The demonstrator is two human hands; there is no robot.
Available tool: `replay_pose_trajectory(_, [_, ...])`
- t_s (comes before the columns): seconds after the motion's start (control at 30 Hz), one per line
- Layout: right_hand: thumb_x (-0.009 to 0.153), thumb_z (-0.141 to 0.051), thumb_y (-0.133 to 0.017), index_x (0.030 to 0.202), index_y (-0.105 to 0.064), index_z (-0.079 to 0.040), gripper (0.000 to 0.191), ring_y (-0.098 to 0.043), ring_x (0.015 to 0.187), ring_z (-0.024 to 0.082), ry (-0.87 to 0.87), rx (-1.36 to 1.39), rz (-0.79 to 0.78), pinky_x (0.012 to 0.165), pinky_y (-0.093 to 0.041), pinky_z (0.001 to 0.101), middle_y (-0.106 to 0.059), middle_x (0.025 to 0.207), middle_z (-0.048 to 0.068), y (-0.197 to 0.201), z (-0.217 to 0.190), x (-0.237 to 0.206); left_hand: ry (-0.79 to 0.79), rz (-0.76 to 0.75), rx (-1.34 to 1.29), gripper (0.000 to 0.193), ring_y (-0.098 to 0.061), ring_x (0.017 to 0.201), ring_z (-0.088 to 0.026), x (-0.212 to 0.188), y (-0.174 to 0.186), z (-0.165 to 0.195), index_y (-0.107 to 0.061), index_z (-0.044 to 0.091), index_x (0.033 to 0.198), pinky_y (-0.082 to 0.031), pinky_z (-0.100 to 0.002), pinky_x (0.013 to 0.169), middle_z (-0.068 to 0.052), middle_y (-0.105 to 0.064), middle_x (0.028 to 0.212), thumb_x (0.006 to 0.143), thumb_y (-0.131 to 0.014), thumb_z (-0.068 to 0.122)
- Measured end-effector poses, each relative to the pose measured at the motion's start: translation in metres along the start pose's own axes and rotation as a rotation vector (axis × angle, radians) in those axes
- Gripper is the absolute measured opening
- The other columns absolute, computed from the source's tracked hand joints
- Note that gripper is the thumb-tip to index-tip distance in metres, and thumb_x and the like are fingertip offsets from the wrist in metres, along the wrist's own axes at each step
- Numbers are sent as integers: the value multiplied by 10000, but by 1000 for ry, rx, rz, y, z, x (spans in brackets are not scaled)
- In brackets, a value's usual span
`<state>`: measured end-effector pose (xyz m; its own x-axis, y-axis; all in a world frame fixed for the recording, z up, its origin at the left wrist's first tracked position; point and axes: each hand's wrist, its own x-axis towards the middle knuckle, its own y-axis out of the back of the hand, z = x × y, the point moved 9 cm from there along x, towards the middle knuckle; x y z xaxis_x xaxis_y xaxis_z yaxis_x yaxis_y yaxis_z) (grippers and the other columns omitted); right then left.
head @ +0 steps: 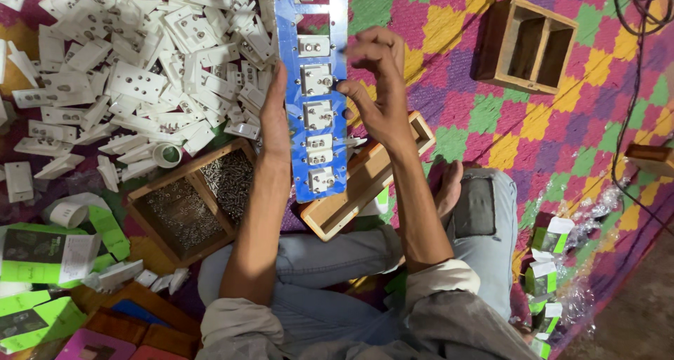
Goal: The person sits on the floor and assembles white plastic electrical socket modules into a blue rectangular frame. They pick up each module, align it into a slot, and press it into place, repeating the process for multiple modules.
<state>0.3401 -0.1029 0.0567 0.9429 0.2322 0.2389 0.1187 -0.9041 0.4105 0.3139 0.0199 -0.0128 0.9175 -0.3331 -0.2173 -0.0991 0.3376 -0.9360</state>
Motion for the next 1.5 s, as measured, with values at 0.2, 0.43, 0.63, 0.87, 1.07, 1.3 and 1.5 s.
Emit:
replay_pose_trajectory(0.2, [1009,-231,-834,1337,-645,-163,384,-523,1293,192,-12,51,-16,1089,-552,358,-443,1434,49,-1,7,1,-6,32,16,683,-721,801,-234,0,2,1,-571,-1,1376,-622,-364,670,-152,-705,1063,1045,-458,585])
replay_pose_trajectory(0.43, [1003,-231,-835,1205,-662,-105,294,-511,1320,213,46,-73,-14,1126,-533,389,-445,1379,58,0,2,0,-32,50,23,658,-723,831,-205,0,4,2,-567,4,1395,-619,-350,690,-139,-699,1085,1062,-475,564])
replay_pose_trajectory(0.63, [1023,-200,-811,1242,-685,-125,264,-497,1341,237,32,-160,-9,1119,-538,377,-472,1355,83,-2,2,-3,15,87,6,673,-708,803,-179,1,14,-8,-585,22,1371,-614,-321,660,-112,-700,1054,1016,-495,586])
replay_pose_trajectory(0.87, [964,-82,-748,1577,-364,-52,725,-411,1521,271,-161,187,-121,1223,-433,421,-406,1590,128,-23,7,-40,-212,36,279,835,-567,1223,-220,17,22,-5,-204,119,1468,-586,-432,989,-81,-508,1324,889,-733,403])
replay_pose_trajectory(1.07, [968,43,-703,1613,-312,20,755,-520,1442,226,-388,320,78,1195,-472,367,-504,1569,166,-16,34,-53,-457,-21,767,702,-605,1337,-281,16,10,1,-149,93,1507,-539,-410,1167,-164,-542,1440,1086,-692,238])
replay_pose_trajectory(1.3, [969,62,-691,1623,-311,35,757,-509,1414,196,-450,467,-42,1163,-447,337,-491,1593,162,-25,21,-73,-420,144,955,391,-700,1057,-170,4,17,15,-565,21,1334,-586,-309,907,-111,-684,1197,1025,-686,225])
replay_pose_trajectory(1.5, [997,16,-686,1636,-288,27,753,-412,1494,212,-413,382,-102,1236,-354,339,-419,1631,165,-32,11,-68,-494,113,917,296,-677,1039,-153,-2,8,27,-629,-4,1279,-563,-292,913,-96,-688,1186,1043,-688,165])
